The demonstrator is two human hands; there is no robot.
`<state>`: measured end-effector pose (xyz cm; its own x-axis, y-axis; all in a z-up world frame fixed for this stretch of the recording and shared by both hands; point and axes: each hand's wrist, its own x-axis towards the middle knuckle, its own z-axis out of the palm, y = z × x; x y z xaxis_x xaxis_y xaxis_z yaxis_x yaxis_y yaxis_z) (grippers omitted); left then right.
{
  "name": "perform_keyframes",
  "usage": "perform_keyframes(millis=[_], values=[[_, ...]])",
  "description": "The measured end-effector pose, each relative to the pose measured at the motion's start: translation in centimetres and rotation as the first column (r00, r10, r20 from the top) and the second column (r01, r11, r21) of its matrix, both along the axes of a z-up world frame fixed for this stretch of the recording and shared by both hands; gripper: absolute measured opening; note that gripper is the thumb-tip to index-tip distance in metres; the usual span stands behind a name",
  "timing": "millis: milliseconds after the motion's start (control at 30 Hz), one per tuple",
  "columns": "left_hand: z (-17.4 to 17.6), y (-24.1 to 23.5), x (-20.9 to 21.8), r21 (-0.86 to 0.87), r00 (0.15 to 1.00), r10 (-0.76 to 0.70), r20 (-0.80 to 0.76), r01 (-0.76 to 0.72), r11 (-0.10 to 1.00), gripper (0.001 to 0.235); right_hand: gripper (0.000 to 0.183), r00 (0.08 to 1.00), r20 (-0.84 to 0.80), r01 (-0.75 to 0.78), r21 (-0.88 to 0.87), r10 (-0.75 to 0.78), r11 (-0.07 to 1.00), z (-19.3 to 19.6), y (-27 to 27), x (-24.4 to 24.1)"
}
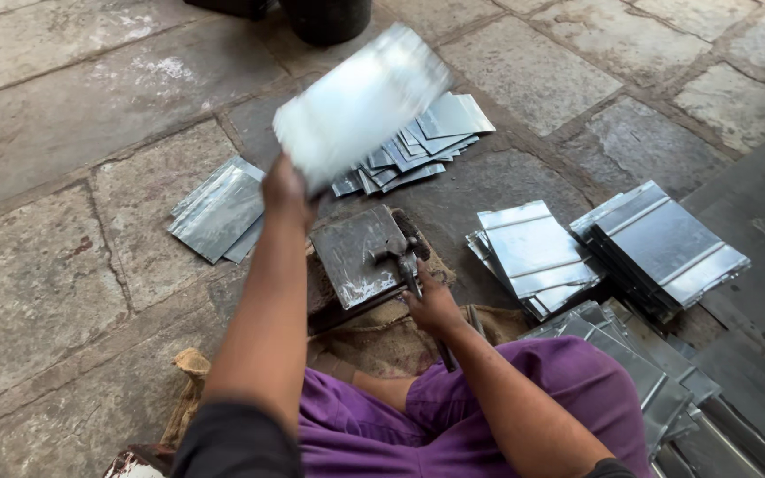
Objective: The person sits on the floor and repeatedly hammers a rectangular metal sheet placed on a sack. They hold the sheet with one hand and strike it with a hammer in the other, then move the finished piece aside and pick up a new one from a nearby stack.
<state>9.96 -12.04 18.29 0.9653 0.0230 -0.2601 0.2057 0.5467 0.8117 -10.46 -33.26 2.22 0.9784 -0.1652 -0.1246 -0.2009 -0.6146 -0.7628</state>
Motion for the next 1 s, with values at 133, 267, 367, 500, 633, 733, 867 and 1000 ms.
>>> perform_keyframes(millis=[133,267,367,500,633,733,867,1000], values=[[-0.5,-1.6,6.8,0.596,0.955,-0.264,-0.135,0.291,0.748,0.059,0.087,0.994,-0.097,0.045,-0.001,-0.044,0.999,2.7,-0.7,-0.5],[-5.6,-1.4,3.9,0.749,0.911,-0.407,-0.072,0.319,0.581,0.053,0.077,0.997,0.018,0.071,-0.044,-0.07,0.996,4.3,-2.1,0.0],[-9.4,0.7,-2.2,0.759,0.895,-0.437,-0.088,0.344,0.552,0.052,0.074,0.995,-0.008,0.098,0.01,-0.098,0.995,4.3,-2.9,0.6],[-11.7,5.0,-9.9,0.536,0.925,-0.356,-0.131,0.368,0.76,0.042,0.066,0.986,-0.027,0.167,0.02,-0.166,0.986,4.6,-5.4,1.7],[-12.5,8.4,-10.9,0.509,0.952,-0.259,-0.163,0.307,0.805,0.033,0.047,0.905,0.002,0.415,0.204,-0.424,0.887,5.0,-14.5,3.1],[-13.6,8.5,-9.9,0.437,0.983,-0.176,-0.047,0.179,0.882,0.029,0.04,0.744,0.098,0.404,0.721,-0.66,0.563,4.7,-22.8,3.3],[-15.4,7.7,-9.5,0.53,0.96,-0.237,-0.148,0.279,0.801,0.028,0.033,0.634,-0.124,0.59,0.715,-0.764,0.374,0.6,-29.8,1.2],[-16.0,7.8,-8.8,0.66,0.95,-0.298,-0.09,0.281,0.697,0.027,0.034,0.641,-0.297,0.744,0.47,-0.708,0.476,-5.3,-31.0,0.6]])
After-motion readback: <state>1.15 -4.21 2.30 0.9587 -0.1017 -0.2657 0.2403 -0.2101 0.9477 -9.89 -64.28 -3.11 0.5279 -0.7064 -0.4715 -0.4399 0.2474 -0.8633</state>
